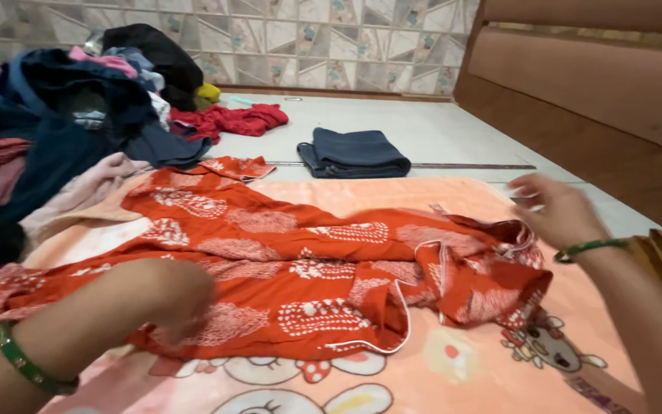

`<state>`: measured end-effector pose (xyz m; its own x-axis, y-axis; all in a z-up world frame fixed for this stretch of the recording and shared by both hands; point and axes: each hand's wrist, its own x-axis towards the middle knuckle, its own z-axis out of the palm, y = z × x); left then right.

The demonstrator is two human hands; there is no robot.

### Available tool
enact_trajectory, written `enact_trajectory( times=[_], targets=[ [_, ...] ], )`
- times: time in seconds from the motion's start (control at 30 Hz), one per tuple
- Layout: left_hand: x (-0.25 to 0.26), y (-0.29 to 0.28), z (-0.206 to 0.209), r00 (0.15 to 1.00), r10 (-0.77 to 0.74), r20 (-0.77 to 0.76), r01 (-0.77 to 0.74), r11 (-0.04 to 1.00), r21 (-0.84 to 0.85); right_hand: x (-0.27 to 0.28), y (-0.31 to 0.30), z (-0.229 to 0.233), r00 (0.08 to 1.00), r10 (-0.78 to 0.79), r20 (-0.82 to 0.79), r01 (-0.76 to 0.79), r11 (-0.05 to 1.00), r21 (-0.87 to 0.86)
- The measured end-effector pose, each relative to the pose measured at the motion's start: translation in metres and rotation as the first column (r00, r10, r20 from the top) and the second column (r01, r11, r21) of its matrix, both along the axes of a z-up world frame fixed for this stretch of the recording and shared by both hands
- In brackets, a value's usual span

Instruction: The person folds an orange patterned garment on a bed by aligning its edges, smoothing the fabric with their hands, and folding parts of the garment over each other.

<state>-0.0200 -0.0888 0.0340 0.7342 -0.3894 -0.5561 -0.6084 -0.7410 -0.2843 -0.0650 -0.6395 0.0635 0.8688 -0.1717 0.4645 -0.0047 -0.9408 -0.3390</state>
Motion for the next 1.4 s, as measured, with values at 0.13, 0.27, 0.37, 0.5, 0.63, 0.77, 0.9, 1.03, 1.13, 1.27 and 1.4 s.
enact_trajectory(
  times=[0.13,0.27,0.37,0.5,0.63,0.77,0.9,1.03,1.13,1.27,1.4],
  targets=[
    [-0.021,-0.078,0.006,0.968,-0.195,-0.157,0.040,0.740,-0.672,-0.016,0.044,-0.024,0.925,0.255,-0.280,-0.196,0.955,0.223],
    [-0.059,-0.115,0.005,0.915,-0.185,-0.359,-0.110,0.740,-0.663,-0.033,0.088,-0.031,0.772,0.225,-0.595,-0.046,0.952,0.301],
    [-0.070,-0.126,0.003,0.954,-0.252,-0.160,0.089,0.751,-0.654,-0.038,0.111,-0.040,0.892,0.162,-0.422,-0.306,0.905,-0.297],
    [-0.068,-0.115,0.000,0.945,-0.109,-0.308,-0.148,0.696,-0.703,-0.037,0.109,-0.026,0.813,-0.088,-0.575,-0.073,0.965,-0.252],
    [-0.043,-0.105,-0.001,0.984,0.006,-0.181,-0.141,0.650,-0.747,-0.031,0.084,-0.024,0.800,0.021,-0.600,-0.042,0.999,-0.021],
    [0.002,-0.072,0.024,0.940,0.164,0.300,0.234,0.334,-0.913,-0.034,0.060,-0.006,0.994,-0.101,0.037,0.105,0.988,-0.113],
    [0.025,-0.015,0.064,0.683,0.416,0.600,0.565,0.218,-0.796,-0.049,0.053,0.024,0.777,0.156,0.611,0.042,0.954,-0.296],
    [0.048,0.033,0.077,0.718,0.455,0.527,0.461,0.257,-0.849,-0.051,0.046,0.022,0.799,0.203,0.567,0.013,0.935,-0.354],
    [0.082,0.053,0.059,0.871,0.352,0.342,-0.108,0.818,-0.565,-0.038,0.028,-0.002,0.981,0.154,0.114,-0.124,0.965,-0.231],
    [0.104,0.044,-0.012,0.971,0.234,0.051,-0.192,0.887,-0.421,-0.027,0.015,-0.029,0.827,0.136,-0.546,-0.185,0.982,-0.036],
    [0.086,0.027,-0.020,0.947,0.292,0.137,-0.237,0.918,-0.319,-0.030,0.024,-0.023,0.819,0.110,-0.563,-0.105,0.994,0.042]
  ],
)
